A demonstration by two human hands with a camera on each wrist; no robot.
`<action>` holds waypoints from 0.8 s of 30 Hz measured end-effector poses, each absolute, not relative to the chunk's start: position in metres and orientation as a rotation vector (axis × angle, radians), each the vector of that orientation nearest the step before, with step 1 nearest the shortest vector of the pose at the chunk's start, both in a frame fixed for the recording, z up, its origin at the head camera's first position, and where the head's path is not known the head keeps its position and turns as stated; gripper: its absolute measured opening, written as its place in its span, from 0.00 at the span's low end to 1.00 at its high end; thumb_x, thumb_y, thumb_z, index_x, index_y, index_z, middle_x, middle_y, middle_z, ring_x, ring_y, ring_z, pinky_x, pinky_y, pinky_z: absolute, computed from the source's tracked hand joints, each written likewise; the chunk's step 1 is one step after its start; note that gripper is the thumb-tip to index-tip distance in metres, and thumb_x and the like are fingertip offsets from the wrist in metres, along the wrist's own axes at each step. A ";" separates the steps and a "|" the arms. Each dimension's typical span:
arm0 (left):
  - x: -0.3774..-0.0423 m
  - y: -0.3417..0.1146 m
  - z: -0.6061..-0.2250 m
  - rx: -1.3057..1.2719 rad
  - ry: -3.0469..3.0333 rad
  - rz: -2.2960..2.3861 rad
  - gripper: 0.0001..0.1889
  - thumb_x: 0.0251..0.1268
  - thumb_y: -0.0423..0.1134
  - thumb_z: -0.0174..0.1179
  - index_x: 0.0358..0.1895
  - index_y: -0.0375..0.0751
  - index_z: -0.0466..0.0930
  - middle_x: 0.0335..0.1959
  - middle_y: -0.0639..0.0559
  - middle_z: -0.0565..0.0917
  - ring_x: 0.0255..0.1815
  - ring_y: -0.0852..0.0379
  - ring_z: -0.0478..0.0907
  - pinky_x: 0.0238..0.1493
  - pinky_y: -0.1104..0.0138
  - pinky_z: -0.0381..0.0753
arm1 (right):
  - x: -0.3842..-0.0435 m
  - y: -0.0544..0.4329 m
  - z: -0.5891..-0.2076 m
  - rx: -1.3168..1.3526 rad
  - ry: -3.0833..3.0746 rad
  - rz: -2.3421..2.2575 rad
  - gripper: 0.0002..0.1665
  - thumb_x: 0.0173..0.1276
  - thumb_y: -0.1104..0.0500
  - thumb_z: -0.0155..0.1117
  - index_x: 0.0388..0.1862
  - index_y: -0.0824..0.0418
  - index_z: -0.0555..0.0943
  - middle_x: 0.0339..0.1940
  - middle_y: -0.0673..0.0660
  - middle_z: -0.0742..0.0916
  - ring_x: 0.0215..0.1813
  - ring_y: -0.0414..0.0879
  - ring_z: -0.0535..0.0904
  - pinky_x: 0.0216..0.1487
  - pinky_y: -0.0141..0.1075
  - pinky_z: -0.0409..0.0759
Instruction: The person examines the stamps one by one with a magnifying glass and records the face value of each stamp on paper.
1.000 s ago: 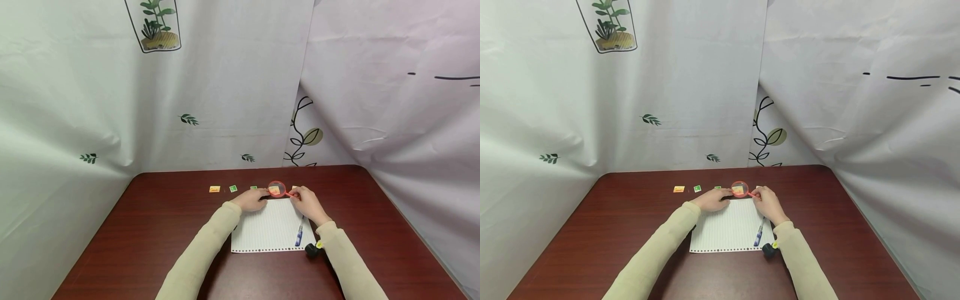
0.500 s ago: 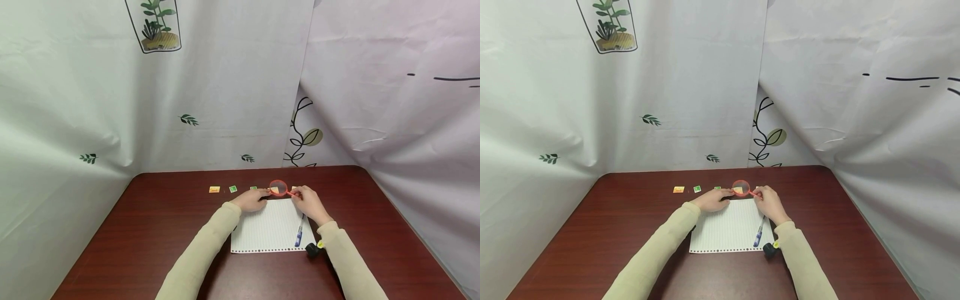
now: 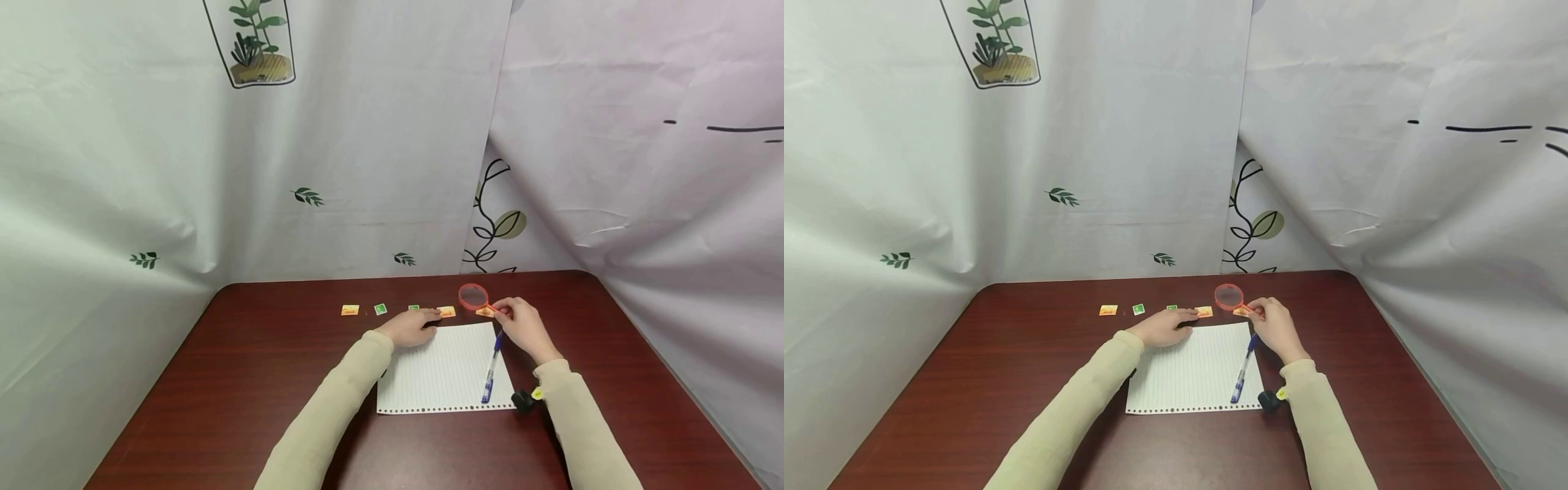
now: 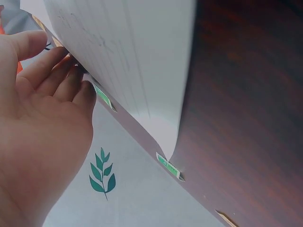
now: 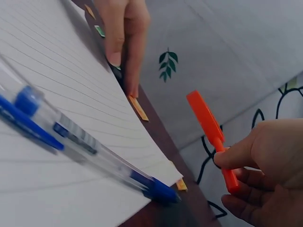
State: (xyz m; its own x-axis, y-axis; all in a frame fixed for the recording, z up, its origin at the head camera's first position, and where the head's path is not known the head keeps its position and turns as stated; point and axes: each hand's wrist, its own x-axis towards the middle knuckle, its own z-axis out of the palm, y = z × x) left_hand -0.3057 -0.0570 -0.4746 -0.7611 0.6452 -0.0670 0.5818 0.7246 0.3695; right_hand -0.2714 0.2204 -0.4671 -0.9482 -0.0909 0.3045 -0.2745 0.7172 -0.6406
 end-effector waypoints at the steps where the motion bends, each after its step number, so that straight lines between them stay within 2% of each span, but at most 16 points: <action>1: -0.306 -0.057 -0.475 0.986 2.739 0.485 0.23 0.81 0.41 0.47 0.74 0.41 0.69 0.76 0.50 0.66 0.77 0.53 0.61 0.74 0.62 0.61 | -0.272 0.223 -0.467 0.277 -2.670 1.053 0.08 0.71 0.67 0.65 0.46 0.69 0.84 0.36 0.59 0.79 0.35 0.50 0.74 0.35 0.39 0.72; 15: -0.306 -0.057 -0.476 0.965 2.739 0.489 0.24 0.81 0.42 0.48 0.74 0.42 0.69 0.76 0.51 0.67 0.77 0.53 0.62 0.74 0.62 0.62 | -0.269 0.262 -0.456 0.132 -2.642 1.046 0.11 0.72 0.65 0.63 0.48 0.71 0.83 0.37 0.63 0.80 0.38 0.53 0.74 0.38 0.41 0.71; 24: -0.307 -0.057 -0.477 0.963 2.736 0.489 0.24 0.81 0.42 0.47 0.74 0.42 0.68 0.76 0.51 0.66 0.77 0.53 0.62 0.74 0.62 0.62 | -0.267 0.286 -0.457 0.092 -2.642 1.023 0.11 0.70 0.65 0.64 0.46 0.72 0.84 0.33 0.61 0.83 0.34 0.50 0.74 0.36 0.40 0.70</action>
State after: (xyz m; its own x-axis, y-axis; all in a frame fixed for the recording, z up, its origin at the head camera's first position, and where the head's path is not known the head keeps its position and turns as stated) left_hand -0.3074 -0.0574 -0.4774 -0.7680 0.6358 -0.0768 0.5698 0.7331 0.3713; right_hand -0.2669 0.2857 -0.4572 -0.9512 0.0503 0.3043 -0.1679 0.7433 -0.6475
